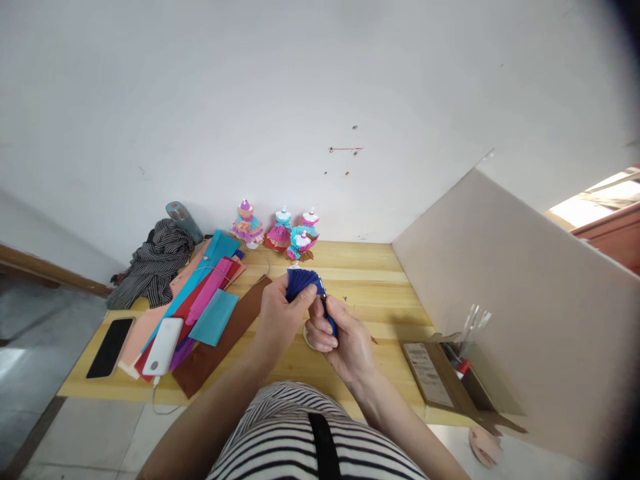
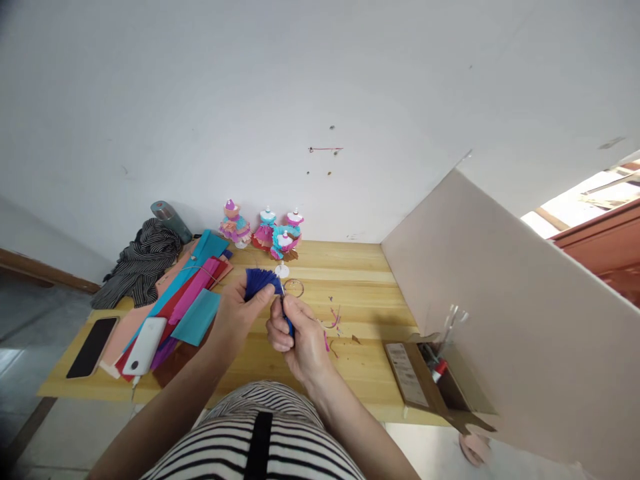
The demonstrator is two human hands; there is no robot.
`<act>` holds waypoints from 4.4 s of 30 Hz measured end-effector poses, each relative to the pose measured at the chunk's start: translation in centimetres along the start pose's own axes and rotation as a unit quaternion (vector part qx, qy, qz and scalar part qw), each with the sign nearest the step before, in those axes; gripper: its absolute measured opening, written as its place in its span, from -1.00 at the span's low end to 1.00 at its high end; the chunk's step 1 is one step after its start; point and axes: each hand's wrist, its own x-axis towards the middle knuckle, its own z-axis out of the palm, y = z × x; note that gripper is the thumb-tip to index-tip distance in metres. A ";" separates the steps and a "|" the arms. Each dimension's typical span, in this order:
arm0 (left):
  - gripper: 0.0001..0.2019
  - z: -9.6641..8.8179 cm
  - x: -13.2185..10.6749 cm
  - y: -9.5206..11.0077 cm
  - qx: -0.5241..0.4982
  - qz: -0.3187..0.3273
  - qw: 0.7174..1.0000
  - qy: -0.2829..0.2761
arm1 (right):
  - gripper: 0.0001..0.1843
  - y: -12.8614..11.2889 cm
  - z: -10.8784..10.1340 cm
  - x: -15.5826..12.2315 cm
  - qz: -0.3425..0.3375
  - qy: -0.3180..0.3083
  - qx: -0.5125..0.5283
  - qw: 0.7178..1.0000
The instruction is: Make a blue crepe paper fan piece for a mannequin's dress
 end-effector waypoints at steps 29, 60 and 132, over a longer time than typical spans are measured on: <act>-0.87 1.1 0.3 0.2 0.053 0.033 0.998 -0.015 | -0.68 0.6 -0.1 -1.1 -0.069 0.049 -0.002 0.996; -0.83 1.3 0.5 0.0 0.116 0.072 0.990 0.022 | -0.67 0.5 0.0 -1.2 -0.041 0.048 0.030 0.998; -0.82 0.7 1.2 -0.8 0.003 -0.029 0.996 -0.088 | -0.71 0.4 -3.6 -0.1 -0.213 0.138 0.033 0.967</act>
